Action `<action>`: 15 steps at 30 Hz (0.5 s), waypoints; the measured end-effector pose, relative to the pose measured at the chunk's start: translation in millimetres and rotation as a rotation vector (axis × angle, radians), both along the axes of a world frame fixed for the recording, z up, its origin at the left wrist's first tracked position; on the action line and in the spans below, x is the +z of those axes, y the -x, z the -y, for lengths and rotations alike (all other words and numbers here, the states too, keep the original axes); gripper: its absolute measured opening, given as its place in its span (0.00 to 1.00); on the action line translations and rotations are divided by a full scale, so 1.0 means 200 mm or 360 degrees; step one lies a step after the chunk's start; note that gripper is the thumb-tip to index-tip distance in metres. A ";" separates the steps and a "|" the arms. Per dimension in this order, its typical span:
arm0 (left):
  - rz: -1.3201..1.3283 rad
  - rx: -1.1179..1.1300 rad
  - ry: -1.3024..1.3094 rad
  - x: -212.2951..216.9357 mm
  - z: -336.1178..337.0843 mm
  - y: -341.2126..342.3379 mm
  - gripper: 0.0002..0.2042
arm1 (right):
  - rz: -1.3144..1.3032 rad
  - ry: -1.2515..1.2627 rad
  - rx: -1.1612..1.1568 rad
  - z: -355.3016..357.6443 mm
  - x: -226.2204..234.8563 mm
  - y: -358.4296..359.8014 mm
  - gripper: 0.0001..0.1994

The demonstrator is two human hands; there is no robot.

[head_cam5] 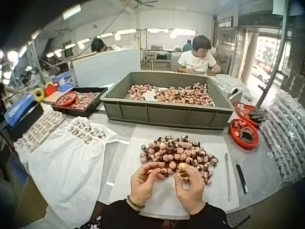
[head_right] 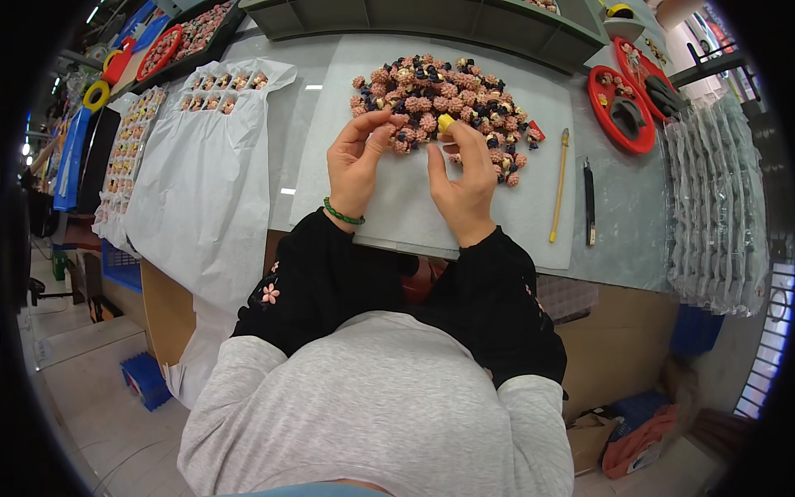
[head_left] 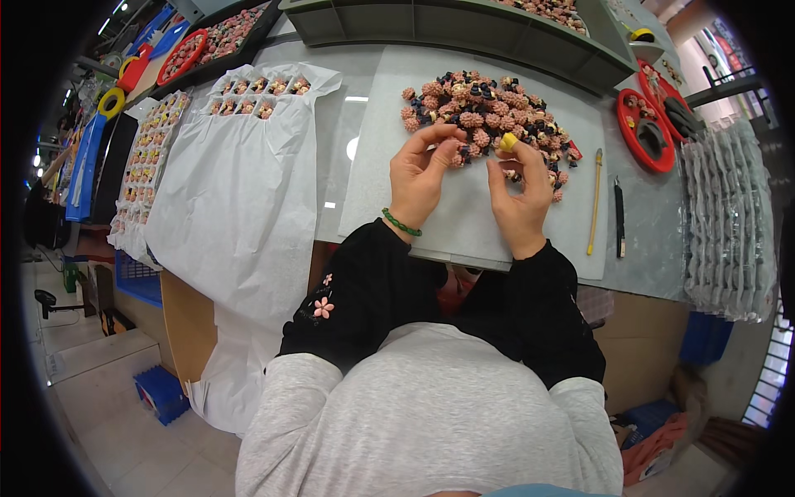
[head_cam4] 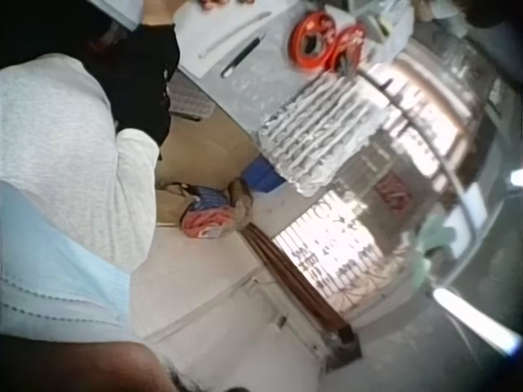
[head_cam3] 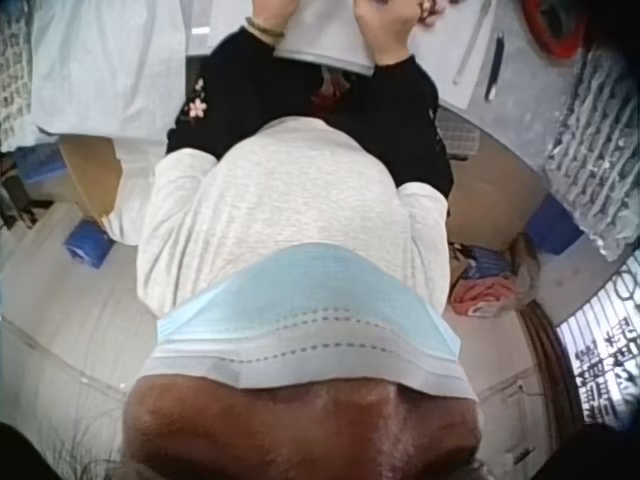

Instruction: The person assembles small toy figures by attaching pieces to them by hand and places the assembled figures into compartments on a tray.

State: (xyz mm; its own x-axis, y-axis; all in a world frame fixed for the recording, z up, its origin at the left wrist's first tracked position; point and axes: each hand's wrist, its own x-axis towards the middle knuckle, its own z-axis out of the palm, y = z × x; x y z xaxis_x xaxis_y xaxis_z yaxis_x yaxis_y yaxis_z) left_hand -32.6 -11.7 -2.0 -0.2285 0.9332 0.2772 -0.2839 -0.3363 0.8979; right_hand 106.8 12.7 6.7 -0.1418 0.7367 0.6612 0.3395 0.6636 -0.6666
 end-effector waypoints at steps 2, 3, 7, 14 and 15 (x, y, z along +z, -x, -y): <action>0.0197 0.0154 0.0022 0.00 0.00 0.00 0.11 | 0.0147 -0.0024 -0.0035 -0.03 0.02 0.01 0.18; 0.0203 0.0148 -0.0006 0.00 0.00 0.00 0.11 | 0.0274 -0.0040 -0.0050 -0.05 0.03 0.02 0.18; 0.0307 0.0087 -0.0011 0.00 0.00 0.01 0.11 | 0.0677 -0.0300 -0.0108 -0.13 0.06 0.05 0.18; 0.0348 -0.0009 0.0132 -0.01 0.00 0.02 0.12 | 0.0429 -0.0089 0.0082 -0.08 0.07 0.04 0.17; 0.0354 -0.0004 0.0126 -0.01 0.00 0.02 0.12 | 0.0175 0.0083 0.0174 -0.05 0.07 0.03 0.17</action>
State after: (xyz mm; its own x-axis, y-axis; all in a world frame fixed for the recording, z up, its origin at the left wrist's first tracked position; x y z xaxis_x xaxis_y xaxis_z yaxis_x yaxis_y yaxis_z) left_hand -37.1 -11.9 -4.8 -0.2734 0.9507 0.1463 -0.4785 -0.2663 0.8367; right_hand 99.8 23.3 19.9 -0.2925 0.7457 0.5986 0.3399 0.6662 -0.6638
